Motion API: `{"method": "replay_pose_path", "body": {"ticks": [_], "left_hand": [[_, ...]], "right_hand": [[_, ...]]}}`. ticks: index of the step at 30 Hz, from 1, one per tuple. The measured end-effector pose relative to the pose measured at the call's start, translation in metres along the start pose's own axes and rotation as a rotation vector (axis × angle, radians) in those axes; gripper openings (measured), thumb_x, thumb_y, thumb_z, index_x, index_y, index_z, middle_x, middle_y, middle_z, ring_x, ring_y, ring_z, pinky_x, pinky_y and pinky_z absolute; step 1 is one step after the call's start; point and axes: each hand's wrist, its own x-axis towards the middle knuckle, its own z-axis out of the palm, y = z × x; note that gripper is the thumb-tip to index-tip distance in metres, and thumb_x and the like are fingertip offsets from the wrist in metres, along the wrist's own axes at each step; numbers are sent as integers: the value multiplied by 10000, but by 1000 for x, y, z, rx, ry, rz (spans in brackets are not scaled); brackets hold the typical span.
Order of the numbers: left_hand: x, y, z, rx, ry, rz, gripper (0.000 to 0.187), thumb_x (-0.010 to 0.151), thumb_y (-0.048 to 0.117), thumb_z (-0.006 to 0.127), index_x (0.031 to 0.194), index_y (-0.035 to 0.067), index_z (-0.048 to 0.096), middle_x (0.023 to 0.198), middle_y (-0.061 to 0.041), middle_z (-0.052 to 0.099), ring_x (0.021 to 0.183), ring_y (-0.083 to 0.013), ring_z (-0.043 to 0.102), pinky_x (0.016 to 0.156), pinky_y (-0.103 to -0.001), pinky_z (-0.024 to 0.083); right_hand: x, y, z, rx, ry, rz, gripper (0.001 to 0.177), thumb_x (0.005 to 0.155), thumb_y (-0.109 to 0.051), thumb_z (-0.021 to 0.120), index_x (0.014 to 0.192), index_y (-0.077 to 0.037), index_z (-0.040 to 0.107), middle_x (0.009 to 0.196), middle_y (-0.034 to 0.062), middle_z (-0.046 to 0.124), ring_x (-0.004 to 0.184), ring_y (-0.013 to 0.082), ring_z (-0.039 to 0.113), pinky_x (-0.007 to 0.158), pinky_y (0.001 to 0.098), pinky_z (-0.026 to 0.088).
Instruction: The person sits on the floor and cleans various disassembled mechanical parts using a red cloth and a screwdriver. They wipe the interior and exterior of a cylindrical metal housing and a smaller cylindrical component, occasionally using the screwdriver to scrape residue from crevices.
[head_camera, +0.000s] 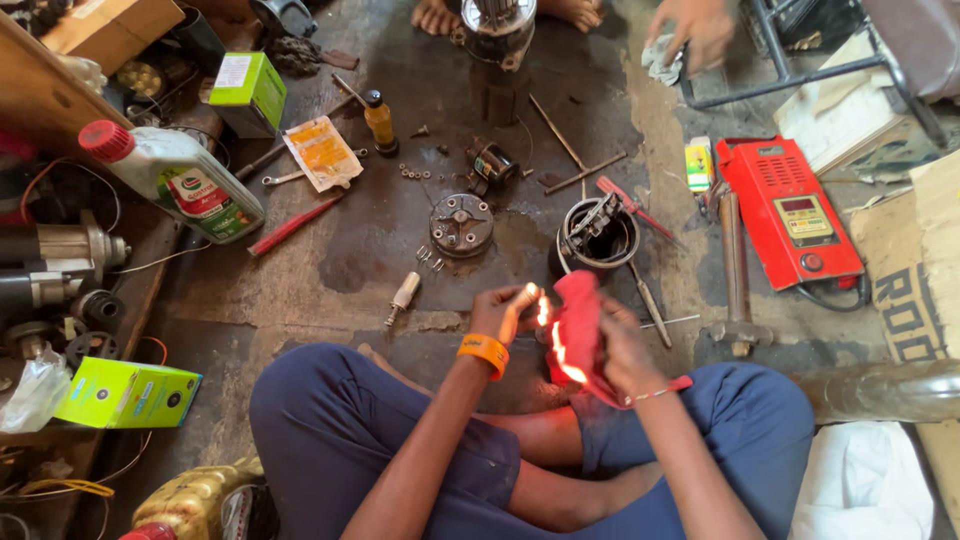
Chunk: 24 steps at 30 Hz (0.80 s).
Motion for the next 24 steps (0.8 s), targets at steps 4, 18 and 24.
{"method": "replay_pose_path", "body": {"ticks": [4,18,24], "left_hand": [[12,3,-4,-152,-100,-79,225,993,77,539,1064,-69,694,876,-157,756,765,-279,760,672,-343,633],[14,-65,-1,1577,-45,855,115,876,187,689,908,79,716,1141,-196,634,1106,-411,576,937,-537,473],[28,-62,-5,1559,-58,682,60,816,69,689,838,35,733,990,-206,670,943,-405,650,813,-479,547]], "right_hand": [[-5,-27,-2,74,61,-56,278,1000,-152,549,1240,-68,661,1144,66,730,1011,195,698,925,364,550],[-14,-57,-46,384,39,-135,275,1056,-228,523,1241,-68,648,1213,76,696,1171,245,646,1067,432,502],[-14,-58,-39,378,47,-109,267,1045,-216,541,1225,-55,655,1221,74,702,1172,237,650,1082,431,494]]}}
